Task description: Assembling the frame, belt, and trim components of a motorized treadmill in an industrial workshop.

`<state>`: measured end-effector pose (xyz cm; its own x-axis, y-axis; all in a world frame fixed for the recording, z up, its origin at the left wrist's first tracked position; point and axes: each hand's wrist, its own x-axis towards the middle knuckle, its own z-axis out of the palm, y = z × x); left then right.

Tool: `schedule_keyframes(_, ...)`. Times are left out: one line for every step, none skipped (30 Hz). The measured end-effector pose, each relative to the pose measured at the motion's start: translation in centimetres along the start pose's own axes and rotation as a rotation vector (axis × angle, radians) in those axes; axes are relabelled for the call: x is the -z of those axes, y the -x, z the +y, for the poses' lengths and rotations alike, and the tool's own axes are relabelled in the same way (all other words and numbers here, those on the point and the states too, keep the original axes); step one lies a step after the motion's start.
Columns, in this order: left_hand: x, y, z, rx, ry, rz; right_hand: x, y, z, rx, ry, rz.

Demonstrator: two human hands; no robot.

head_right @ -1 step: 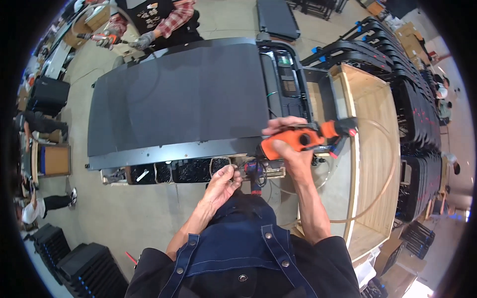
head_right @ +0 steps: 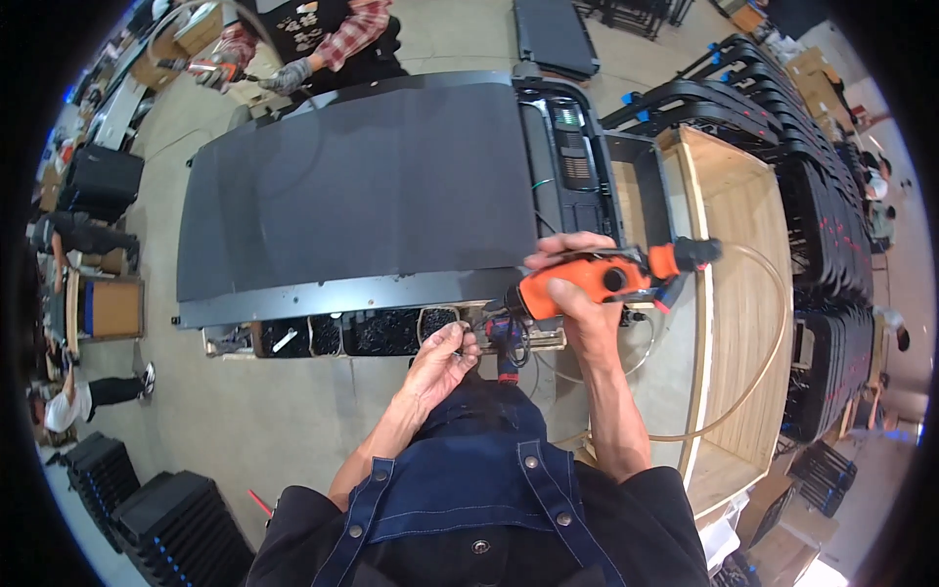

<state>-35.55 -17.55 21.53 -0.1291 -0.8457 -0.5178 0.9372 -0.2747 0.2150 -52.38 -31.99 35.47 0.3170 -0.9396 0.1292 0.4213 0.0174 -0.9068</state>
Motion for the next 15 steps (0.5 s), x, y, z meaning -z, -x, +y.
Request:
schedule_keyframes(-0.2,0.2,-0.1,-0.013,0.000,0.015,0.1,0.5,0.0,0.022,-0.037,0.010)
schedule_keyframes(-0.3,0.4,-0.1,-0.026,0.045,-0.011,0.0,1.0,0.3,0.026,-0.098,0.023)
schedule_keyframes(-0.5,0.7,-0.1,-0.040,0.089,-0.039,-0.2,1.4,0.4,0.022,-0.129,0.029)
schedule_keyframes(-0.7,1.0,0.0,-0.046,0.109,-0.033,-0.3,1.9,0.7,0.017,-0.152,0.037)
schedule_keyframes(-0.6,1.2,0.0,-0.056,0.107,-0.026,-0.4,2.2,1.0,0.014,-0.174,0.045)
schedule_keyframes(-0.6,1.3,0.0,-0.057,0.127,-0.035,-0.5,2.4,1.4,0.010,-0.182,0.039)
schedule_keyframes(-0.5,1.5,0.1,-0.055,0.146,-0.046,-0.5,2.6,1.7,0.006,-0.196,0.075)
schedule_keyframes(-0.4,1.6,0.3,-0.060,0.144,-0.044,-0.7,2.8,2.0,0.003,-0.208,0.112)
schedule_keyframes(-0.2,1.7,0.4,-0.054,0.155,-0.039,-1.0,3.0,2.2,0.003,-0.211,0.109)
schedule_keyframes(-0.3,1.9,0.7,-0.048,0.167,-0.033,-1.3,3.2,2.4,-0.003,-0.206,0.135)
schedule_keyframes(-0.4,2.2,0.8,-0.050,0.168,-0.033,-1.6,3.4,2.6,-0.008,-0.199,0.161)
schedule_keyframes(-0.5,2.5,0.9,-0.131,0.065,0.047,-2.1,3.7,2.9,-0.009,-0.199,0.158)
schedule_keyframes(-0.7,2.8,1.1,-0.211,-0.037,0.127,-2.7,4.0,3.3,0.004,-0.191,0.186)
schedule_keyframes(-0.8,3.1,1.1,-0.213,-0.033,0.126,-3.3,4.3,3.7,0.016,-0.183,0.213)
schedule_keyframes(-0.9,3.3,1.2,-0.302,-0.112,0.157,-4.0,4.6,4.2,0.015,-0.179,0.208)
